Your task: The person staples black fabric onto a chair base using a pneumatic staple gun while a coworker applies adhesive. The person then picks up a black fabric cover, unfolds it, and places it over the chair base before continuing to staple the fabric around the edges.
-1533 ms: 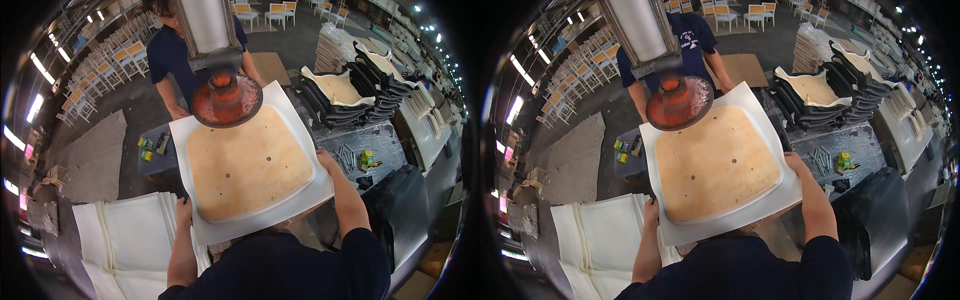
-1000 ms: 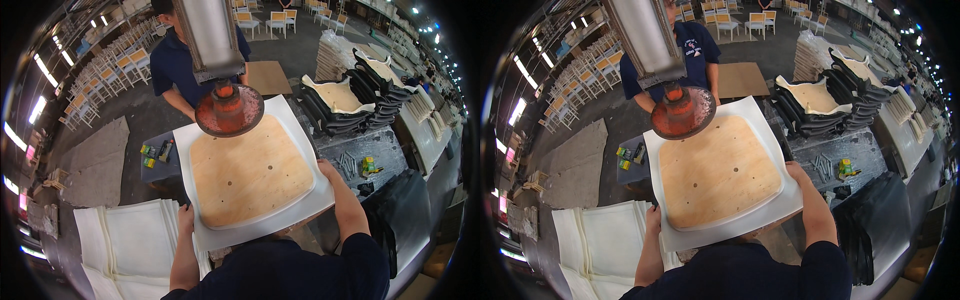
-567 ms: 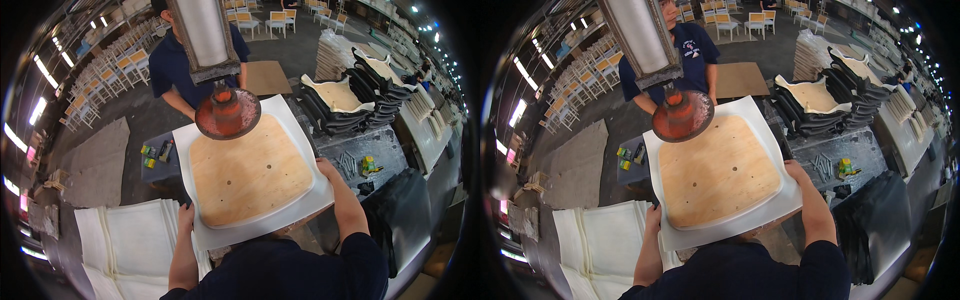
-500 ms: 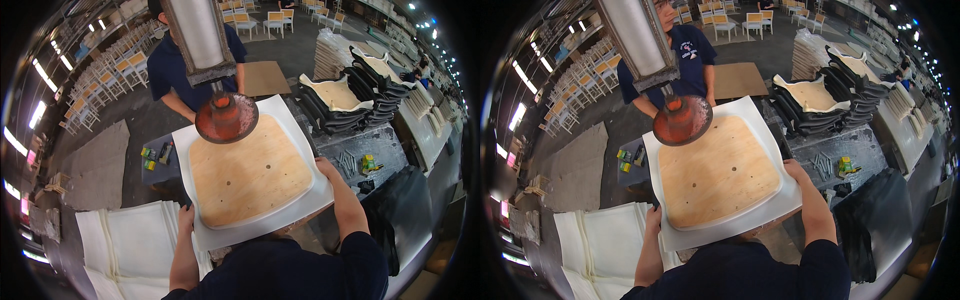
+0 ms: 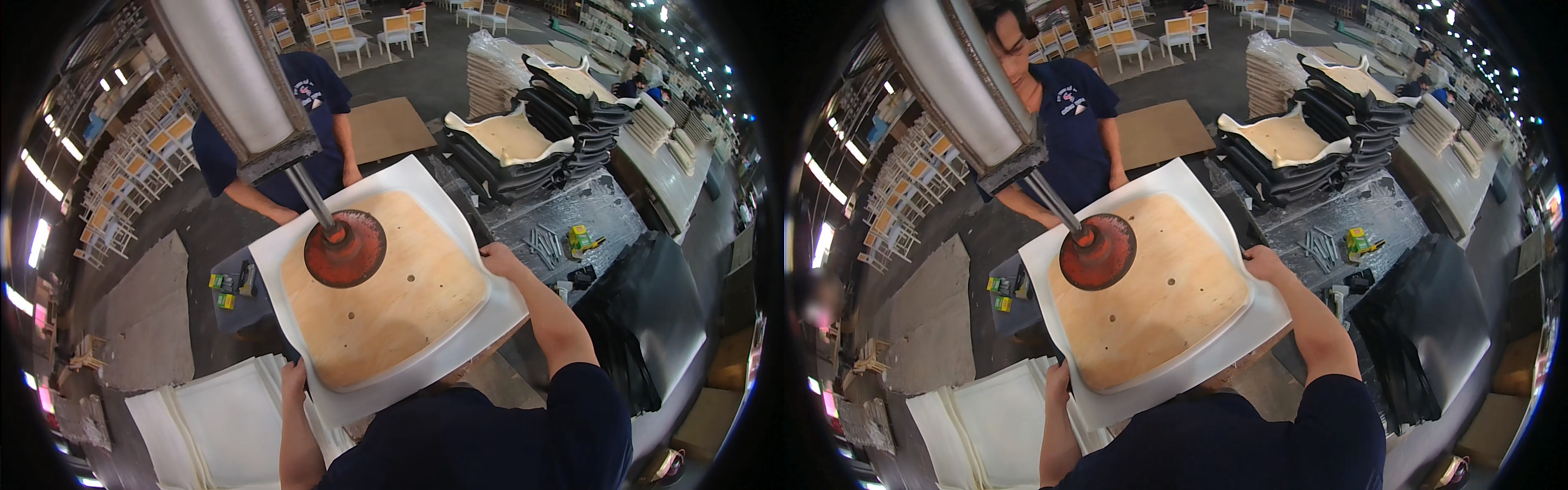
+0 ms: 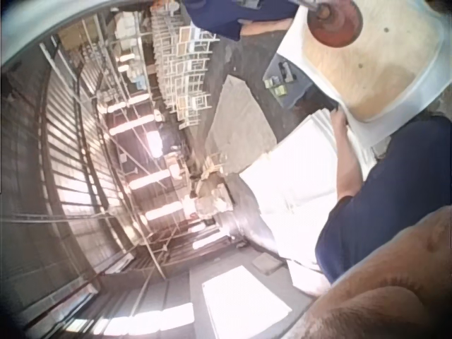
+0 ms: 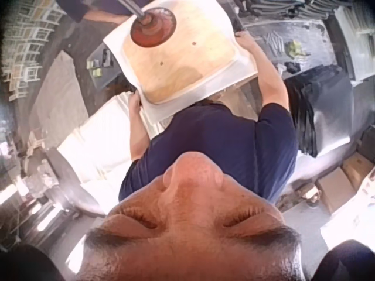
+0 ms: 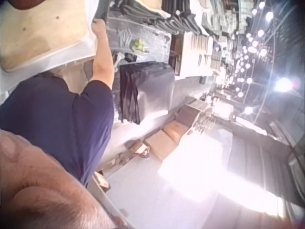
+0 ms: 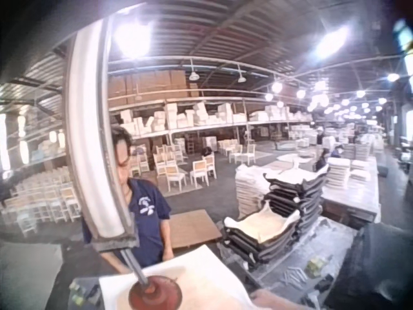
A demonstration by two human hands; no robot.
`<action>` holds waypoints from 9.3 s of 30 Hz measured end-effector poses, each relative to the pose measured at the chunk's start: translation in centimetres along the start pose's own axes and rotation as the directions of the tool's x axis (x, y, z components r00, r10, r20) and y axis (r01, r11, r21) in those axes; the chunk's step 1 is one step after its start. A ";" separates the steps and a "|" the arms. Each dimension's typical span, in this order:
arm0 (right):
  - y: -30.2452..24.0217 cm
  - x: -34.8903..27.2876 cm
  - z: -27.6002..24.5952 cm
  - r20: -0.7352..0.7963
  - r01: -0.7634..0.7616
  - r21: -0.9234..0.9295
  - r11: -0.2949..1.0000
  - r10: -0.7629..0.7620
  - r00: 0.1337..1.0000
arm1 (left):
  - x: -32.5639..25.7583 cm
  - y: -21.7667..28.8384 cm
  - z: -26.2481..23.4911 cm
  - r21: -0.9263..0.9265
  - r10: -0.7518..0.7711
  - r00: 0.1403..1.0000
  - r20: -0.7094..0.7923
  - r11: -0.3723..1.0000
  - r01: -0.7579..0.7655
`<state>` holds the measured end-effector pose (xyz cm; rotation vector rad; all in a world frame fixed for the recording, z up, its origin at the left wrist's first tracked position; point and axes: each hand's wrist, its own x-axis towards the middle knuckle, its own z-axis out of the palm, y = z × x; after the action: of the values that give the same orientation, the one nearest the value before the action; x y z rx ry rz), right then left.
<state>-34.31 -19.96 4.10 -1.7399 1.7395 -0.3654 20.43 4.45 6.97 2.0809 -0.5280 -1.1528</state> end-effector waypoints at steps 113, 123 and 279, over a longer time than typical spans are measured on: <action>-5.7 -4.6 2.7 0.311 0.341 -0.288 0.895 -0.249 0.917 | -0.4 0.4 0.3 0.589 0.572 0.810 0.128 0.613 -0.527; -4.9 -24.5 6.7 0.319 -0.513 0.687 0.514 0.421 0.849 | -11.0 -14.3 -5.1 -0.258 -0.162 0.787 0.595 0.889 0.379; -9.7 -11.8 2.2 0.360 -0.267 0.089 0.960 0.219 0.907 | -5.7 3.7 28.1 0.382 0.696 0.580 0.423 0.444 -0.811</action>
<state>-26.33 -8.87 11.18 -1.3719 1.6059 -0.0580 -6.62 -4.92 2.63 1.7391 -1.8823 -0.6701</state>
